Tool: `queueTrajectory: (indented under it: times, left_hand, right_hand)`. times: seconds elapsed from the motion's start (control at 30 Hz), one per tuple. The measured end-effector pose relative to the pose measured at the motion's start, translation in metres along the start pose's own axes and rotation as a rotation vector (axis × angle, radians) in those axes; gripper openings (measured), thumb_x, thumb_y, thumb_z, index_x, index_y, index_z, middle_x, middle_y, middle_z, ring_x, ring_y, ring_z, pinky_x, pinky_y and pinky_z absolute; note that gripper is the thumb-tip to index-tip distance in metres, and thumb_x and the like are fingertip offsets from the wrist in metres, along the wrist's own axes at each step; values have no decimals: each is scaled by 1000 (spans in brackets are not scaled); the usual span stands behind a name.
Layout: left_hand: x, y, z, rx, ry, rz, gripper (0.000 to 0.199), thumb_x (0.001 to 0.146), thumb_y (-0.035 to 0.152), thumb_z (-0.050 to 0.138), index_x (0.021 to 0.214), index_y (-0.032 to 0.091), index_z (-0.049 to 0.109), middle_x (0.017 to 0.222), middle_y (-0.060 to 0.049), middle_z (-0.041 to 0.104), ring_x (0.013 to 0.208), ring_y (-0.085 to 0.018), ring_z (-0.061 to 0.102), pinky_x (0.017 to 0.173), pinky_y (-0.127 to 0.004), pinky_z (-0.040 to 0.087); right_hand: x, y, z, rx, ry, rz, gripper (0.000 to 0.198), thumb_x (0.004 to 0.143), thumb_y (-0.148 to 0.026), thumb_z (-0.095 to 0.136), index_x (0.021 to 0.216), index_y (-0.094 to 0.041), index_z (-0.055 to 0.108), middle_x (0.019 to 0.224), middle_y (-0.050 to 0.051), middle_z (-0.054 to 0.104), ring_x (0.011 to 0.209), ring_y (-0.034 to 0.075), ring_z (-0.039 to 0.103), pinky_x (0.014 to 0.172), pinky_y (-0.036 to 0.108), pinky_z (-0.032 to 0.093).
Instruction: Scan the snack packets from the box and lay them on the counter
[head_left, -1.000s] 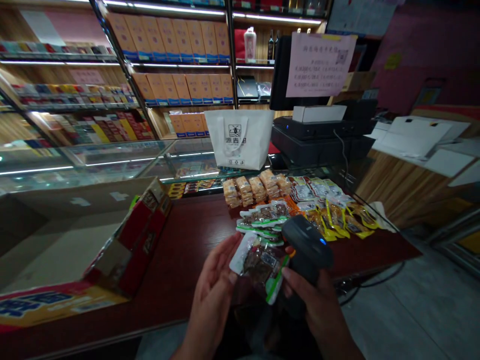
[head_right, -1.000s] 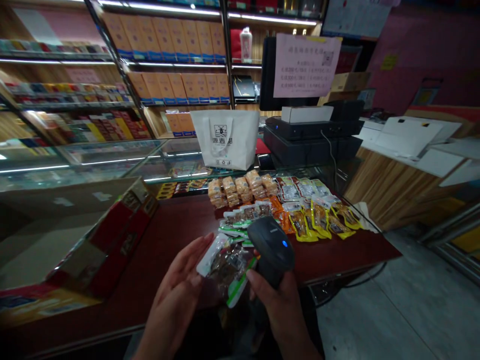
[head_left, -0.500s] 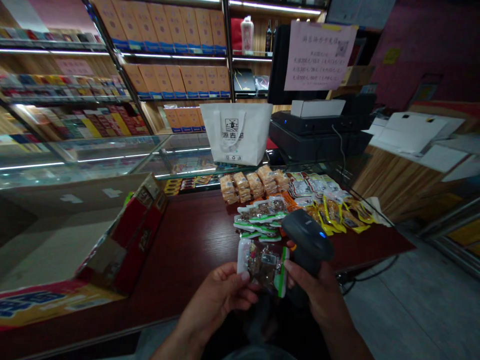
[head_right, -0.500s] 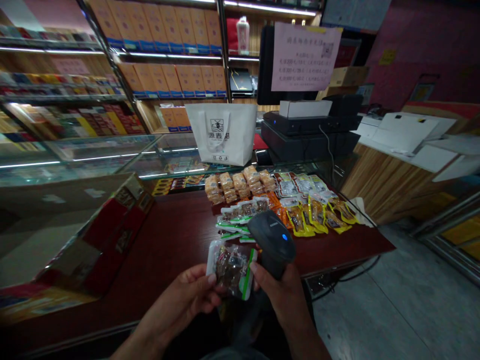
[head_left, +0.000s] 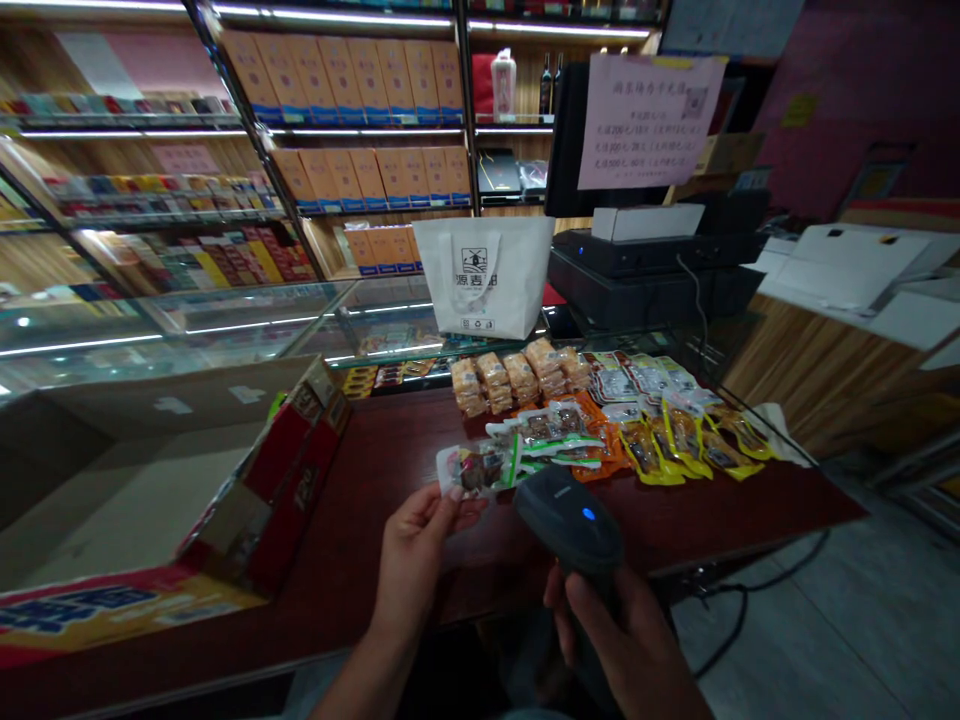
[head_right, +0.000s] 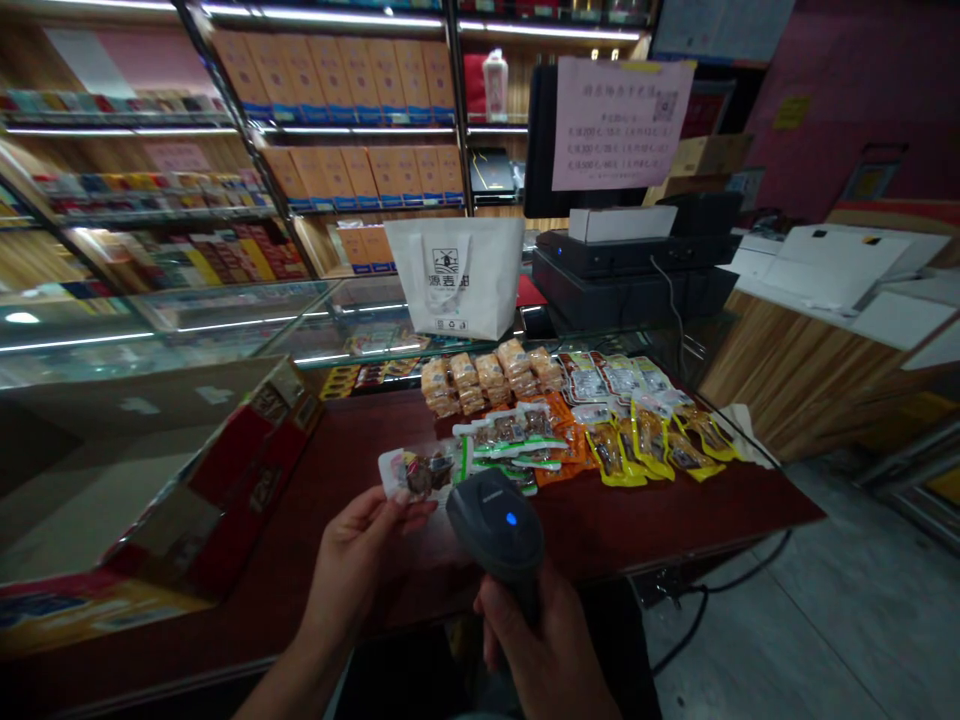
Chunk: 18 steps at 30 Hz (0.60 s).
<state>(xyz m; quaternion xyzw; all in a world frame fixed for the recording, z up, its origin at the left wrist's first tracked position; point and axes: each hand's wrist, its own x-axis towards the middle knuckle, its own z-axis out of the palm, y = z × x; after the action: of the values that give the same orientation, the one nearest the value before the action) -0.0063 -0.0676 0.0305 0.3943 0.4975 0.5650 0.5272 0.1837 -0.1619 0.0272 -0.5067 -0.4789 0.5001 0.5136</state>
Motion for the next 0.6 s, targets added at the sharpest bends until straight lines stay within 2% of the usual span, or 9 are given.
queueTrajectory:
  times: [0.2,0.37,0.47,0.6]
  left_hand:
    - [-2,0,5,-3,19,-20,41,67,47,87,87,14,75,84,-8,80,77,-21,76,74,-27,59]
    - [-2,2,8,45,19,-27,38,71,48,84,88,14,77,81,-7,80,78,-23,76,75,-29,59]
    - [-2,1,8,52,15,-29,37,71,48,83,88,15,77,81,-7,80,79,-22,75,76,-28,59]
    - [0,-3,8,1,-5,-44,39,68,48,86,86,15,75,84,-7,80,76,-19,74,74,-26,58]
  right_hand:
    - [2,-9,4,6,17,48,56,88,-73,57,79,-18,66,53,-2,57,50,14,53,56,27,44]
    - [3,-5,4,20,10,58,55,88,-72,58,79,-18,64,53,-3,55,49,14,51,54,26,42]
    - [4,-2,3,-2,1,52,55,89,-72,56,79,-18,64,53,-3,55,50,13,51,56,26,42]
    - [5,-1,4,-16,58,51,55,89,-72,57,77,-19,65,53,-2,56,50,15,54,57,27,45]
